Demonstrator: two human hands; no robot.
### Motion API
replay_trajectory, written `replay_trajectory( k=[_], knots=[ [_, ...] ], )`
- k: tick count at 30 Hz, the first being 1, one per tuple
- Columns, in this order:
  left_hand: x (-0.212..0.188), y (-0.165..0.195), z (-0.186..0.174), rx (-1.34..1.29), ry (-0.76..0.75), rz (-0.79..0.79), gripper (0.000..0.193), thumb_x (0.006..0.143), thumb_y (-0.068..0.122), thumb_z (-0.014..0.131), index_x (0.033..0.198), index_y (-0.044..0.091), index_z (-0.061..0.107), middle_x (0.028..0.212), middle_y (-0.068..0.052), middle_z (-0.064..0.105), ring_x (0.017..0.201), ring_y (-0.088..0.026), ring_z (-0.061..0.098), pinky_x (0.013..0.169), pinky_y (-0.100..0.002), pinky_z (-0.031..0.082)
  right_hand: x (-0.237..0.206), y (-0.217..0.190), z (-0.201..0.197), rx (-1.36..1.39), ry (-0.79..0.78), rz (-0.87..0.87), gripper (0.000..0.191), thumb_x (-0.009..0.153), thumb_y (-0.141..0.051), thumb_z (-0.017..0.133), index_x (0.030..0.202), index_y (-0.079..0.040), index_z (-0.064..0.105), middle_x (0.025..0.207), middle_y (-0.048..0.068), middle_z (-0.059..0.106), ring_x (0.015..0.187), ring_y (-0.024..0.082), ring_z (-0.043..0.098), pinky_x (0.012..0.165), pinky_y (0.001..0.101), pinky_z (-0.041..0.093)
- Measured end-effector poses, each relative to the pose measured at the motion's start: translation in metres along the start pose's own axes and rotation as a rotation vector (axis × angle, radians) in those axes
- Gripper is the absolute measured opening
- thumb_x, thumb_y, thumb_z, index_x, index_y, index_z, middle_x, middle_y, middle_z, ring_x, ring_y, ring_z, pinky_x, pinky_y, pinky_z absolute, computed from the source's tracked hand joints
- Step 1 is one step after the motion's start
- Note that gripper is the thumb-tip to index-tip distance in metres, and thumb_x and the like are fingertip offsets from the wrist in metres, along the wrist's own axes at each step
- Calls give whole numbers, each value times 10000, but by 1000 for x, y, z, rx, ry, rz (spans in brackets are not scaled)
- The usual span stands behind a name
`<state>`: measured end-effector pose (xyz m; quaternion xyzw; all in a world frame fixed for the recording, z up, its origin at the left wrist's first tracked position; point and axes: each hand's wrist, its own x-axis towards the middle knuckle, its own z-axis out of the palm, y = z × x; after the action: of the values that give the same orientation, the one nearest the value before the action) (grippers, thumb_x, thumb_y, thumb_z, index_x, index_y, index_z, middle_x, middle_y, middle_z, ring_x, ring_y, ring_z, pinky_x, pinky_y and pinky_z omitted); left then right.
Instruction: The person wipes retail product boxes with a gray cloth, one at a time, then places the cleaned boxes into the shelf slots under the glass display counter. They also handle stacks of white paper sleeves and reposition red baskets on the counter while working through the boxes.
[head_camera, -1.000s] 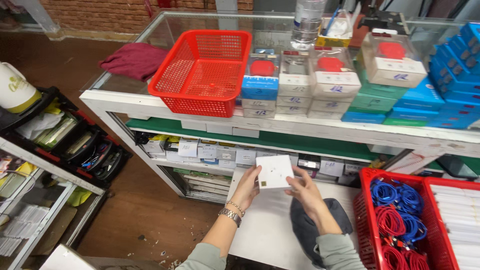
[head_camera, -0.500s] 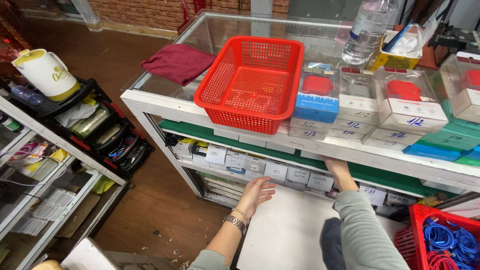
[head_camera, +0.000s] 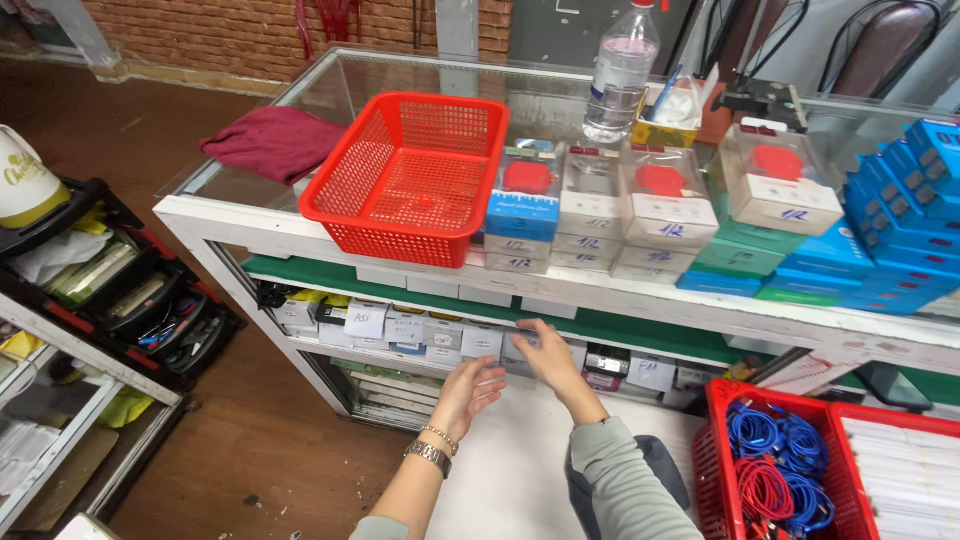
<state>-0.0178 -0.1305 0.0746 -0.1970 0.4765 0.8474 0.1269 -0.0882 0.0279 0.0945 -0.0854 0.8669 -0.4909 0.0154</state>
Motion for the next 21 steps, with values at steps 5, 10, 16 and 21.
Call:
replay_trajectory(
  k=[5, 10, 16, 21],
  knots=[
    [-14, -14, 6, -1, 15, 18, 426, 978, 335, 547, 1295, 55, 597, 1214, -162, 737, 1016, -239, 720, 869, -353, 574, -20, 14, -11, -18, -86, 143, 457, 879, -371, 705, 1262, -123, 686, 1237, 122, 690, 1105, 298, 657, 954, 384, 514],
    [-22, -14, -1, -25, 54, -3, 438, 981, 339, 545, 1312, 56, 589, 1209, -171, 740, 1024, -250, 719, 870, -355, 568, -28, 19, 1, 116, -194, 58, 399, 912, -308, 684, 1247, -91, 679, 1153, 82, 750, 1087, 210, 695, 934, 333, 535],
    [-20, -1, -29, -80, 103, 33, 436, 982, 322, 547, 1315, 44, 590, 1204, -171, 735, 1020, -254, 717, 851, -363, 571, -27, -1, 38, 104, -306, 112, 384, 928, -291, 669, 1259, -97, 680, 1160, 75, 744, 1072, 184, 681, 927, 327, 528],
    [-12, 15, -87, -126, 160, 61, 419, 980, 319, 549, 1302, 52, 574, 1210, -171, 726, 1040, -263, 709, 860, -359, 572, -20, -19, 102, 158, -253, 105, 451, 920, -268, 675, 1318, -66, 613, 1146, 87, 746, 1012, 192, 700, 871, 322, 546]
  ],
)
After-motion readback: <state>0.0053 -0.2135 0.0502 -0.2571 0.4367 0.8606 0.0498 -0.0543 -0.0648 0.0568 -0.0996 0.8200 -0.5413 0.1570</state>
